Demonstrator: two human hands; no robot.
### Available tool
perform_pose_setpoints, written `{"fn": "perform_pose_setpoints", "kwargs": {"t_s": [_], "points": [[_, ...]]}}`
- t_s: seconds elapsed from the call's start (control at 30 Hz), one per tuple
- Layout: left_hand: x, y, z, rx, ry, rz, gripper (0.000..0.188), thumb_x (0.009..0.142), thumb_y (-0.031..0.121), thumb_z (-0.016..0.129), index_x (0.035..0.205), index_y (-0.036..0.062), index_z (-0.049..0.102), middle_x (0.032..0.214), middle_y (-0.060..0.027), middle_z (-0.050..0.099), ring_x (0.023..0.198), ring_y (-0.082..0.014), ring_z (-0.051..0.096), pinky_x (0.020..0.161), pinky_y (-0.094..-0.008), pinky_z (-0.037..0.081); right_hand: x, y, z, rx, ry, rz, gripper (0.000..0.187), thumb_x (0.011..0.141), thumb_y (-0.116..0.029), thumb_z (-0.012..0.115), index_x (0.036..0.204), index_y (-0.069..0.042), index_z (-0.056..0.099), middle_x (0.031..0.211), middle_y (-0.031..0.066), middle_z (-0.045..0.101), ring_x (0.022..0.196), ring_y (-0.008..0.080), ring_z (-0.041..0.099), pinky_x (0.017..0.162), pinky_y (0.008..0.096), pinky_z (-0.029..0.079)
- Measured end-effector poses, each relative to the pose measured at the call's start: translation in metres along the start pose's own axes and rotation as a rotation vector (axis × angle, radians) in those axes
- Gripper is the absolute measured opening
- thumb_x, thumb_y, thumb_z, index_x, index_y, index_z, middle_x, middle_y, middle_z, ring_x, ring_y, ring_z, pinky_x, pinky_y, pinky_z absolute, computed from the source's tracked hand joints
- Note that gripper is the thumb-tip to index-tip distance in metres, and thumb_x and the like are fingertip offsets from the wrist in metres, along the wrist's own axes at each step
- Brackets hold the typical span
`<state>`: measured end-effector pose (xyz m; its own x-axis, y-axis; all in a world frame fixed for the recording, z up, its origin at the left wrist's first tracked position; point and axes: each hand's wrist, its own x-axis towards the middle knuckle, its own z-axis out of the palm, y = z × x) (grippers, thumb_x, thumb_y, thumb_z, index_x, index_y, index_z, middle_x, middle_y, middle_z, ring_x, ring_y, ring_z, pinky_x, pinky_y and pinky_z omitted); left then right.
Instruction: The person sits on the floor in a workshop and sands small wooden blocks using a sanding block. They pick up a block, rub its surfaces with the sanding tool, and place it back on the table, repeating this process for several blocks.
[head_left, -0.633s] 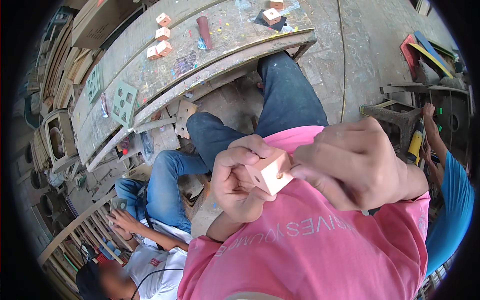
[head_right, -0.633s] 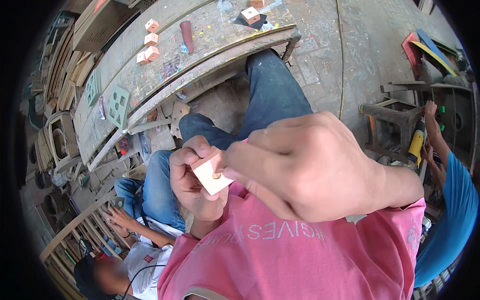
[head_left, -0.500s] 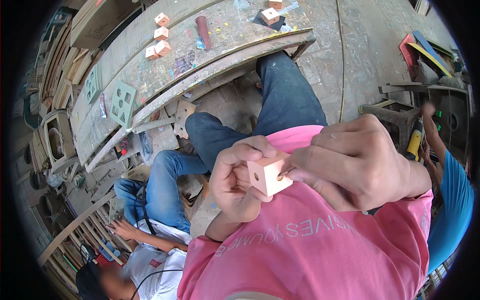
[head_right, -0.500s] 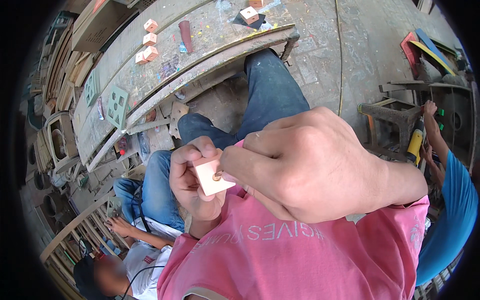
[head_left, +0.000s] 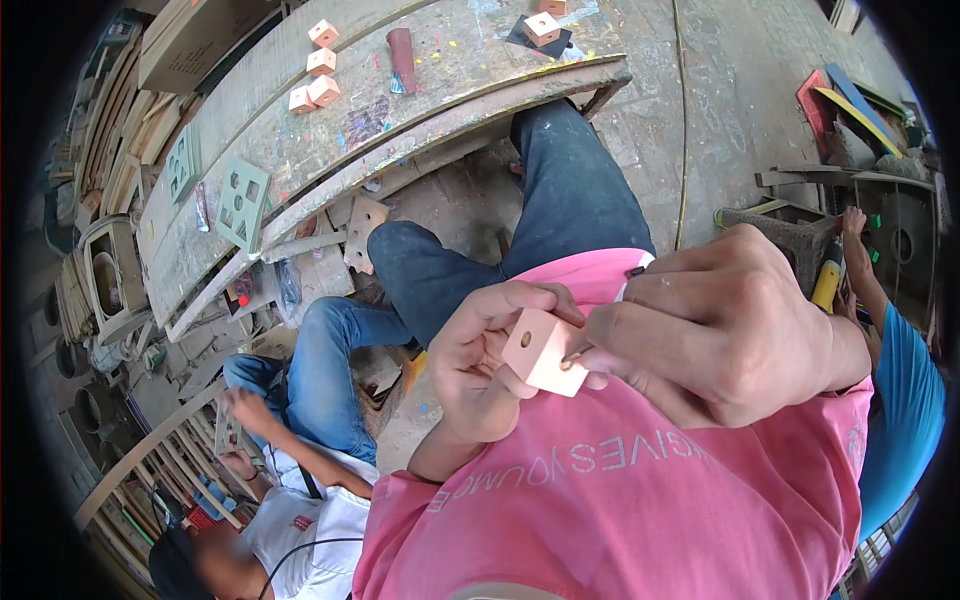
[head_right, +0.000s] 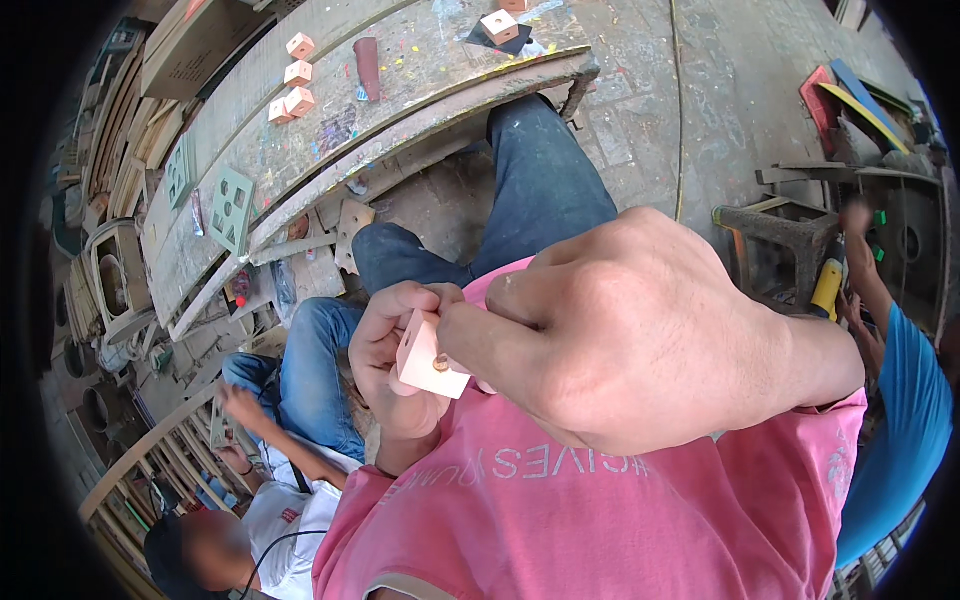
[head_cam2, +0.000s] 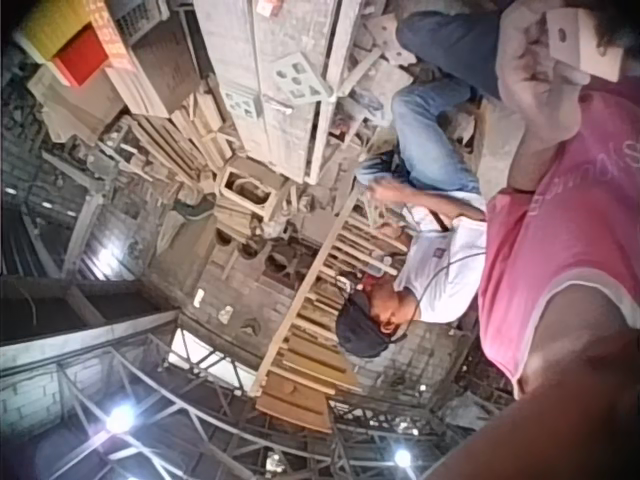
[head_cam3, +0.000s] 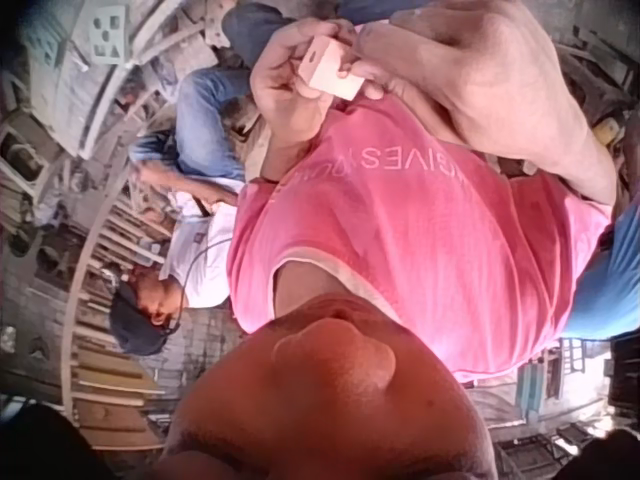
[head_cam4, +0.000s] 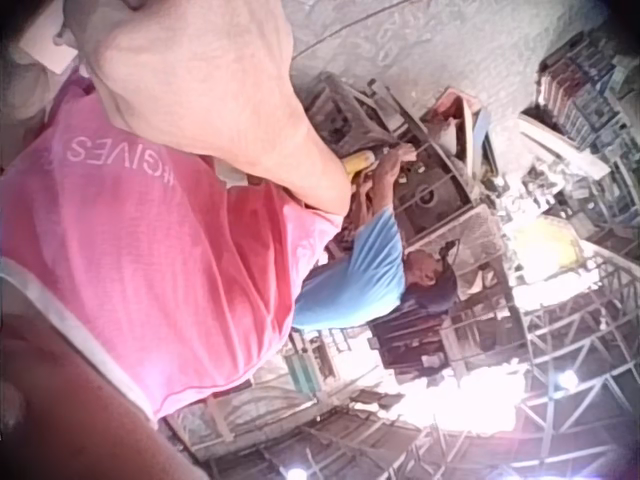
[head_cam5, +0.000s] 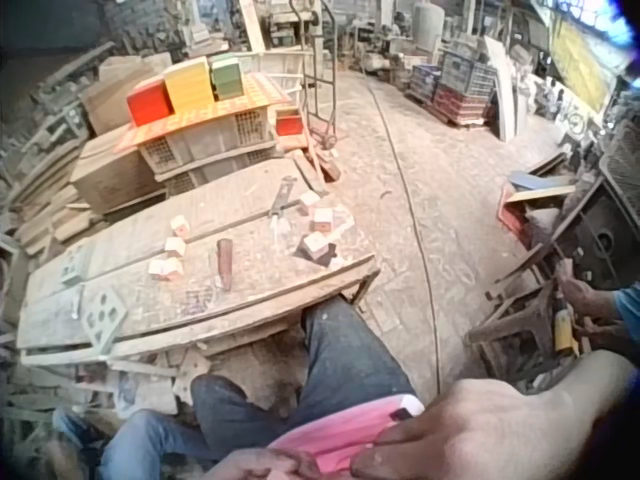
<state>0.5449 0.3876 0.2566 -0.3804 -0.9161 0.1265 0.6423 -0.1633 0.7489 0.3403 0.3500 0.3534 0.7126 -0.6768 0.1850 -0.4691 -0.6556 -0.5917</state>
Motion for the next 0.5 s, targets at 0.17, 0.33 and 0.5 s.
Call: {"fn": "perform_pose_setpoints", "kwargs": {"t_s": [0.17, 0.33, 0.5], "points": [[-0.0016, 0.0044, 0.0017, 0.006, 0.024, -0.08, 0.043, 0.095, 0.019, 0.057, 0.123, -0.0098, 0.043, 0.109, -0.0263, 0.057, 0.088, -0.027, 0.067, 0.073, -0.0385, 0.06, -0.0005, -0.0017, -0.002, -0.005, -0.045, 0.018, 0.014, 0.074, -0.009, 0.071, 0.085, -0.002, 0.065, 0.058, 0.0042, 0.055, 0.042, 0.0159, 0.053, 0.035, 0.0276, 0.038], [-0.0028, 0.0067, 0.0025, 0.06, 0.036, -0.115, 0.043, 0.094, 0.021, 0.058, 0.121, -0.0106, 0.045, 0.109, -0.0251, 0.058, 0.089, -0.0271, 0.067, 0.073, -0.0395, 0.061, 0.0015, 0.0003, -0.0018, 0.035, -0.057, 0.012, 0.011, 0.076, -0.011, 0.07, 0.083, -0.004, 0.064, 0.057, 0.0027, 0.055, 0.04, 0.0162, 0.052, 0.034, 0.0281, 0.036], [-0.0022, 0.0035, 0.0043, -0.03, 0.018, -0.132, 0.049, 0.092, 0.027, 0.062, 0.119, -0.0111, 0.046, 0.108, -0.023, 0.059, 0.086, -0.0255, 0.067, 0.071, -0.0392, 0.061, 0.0032, 0.0022, -0.0103, 0.053, -0.18, 0.042, 0.008, 0.078, -0.01, 0.068, 0.083, -0.005, 0.065, 0.058, 0.0027, 0.058, 0.041, 0.0175, 0.053, 0.035, 0.0296, 0.037]]}}
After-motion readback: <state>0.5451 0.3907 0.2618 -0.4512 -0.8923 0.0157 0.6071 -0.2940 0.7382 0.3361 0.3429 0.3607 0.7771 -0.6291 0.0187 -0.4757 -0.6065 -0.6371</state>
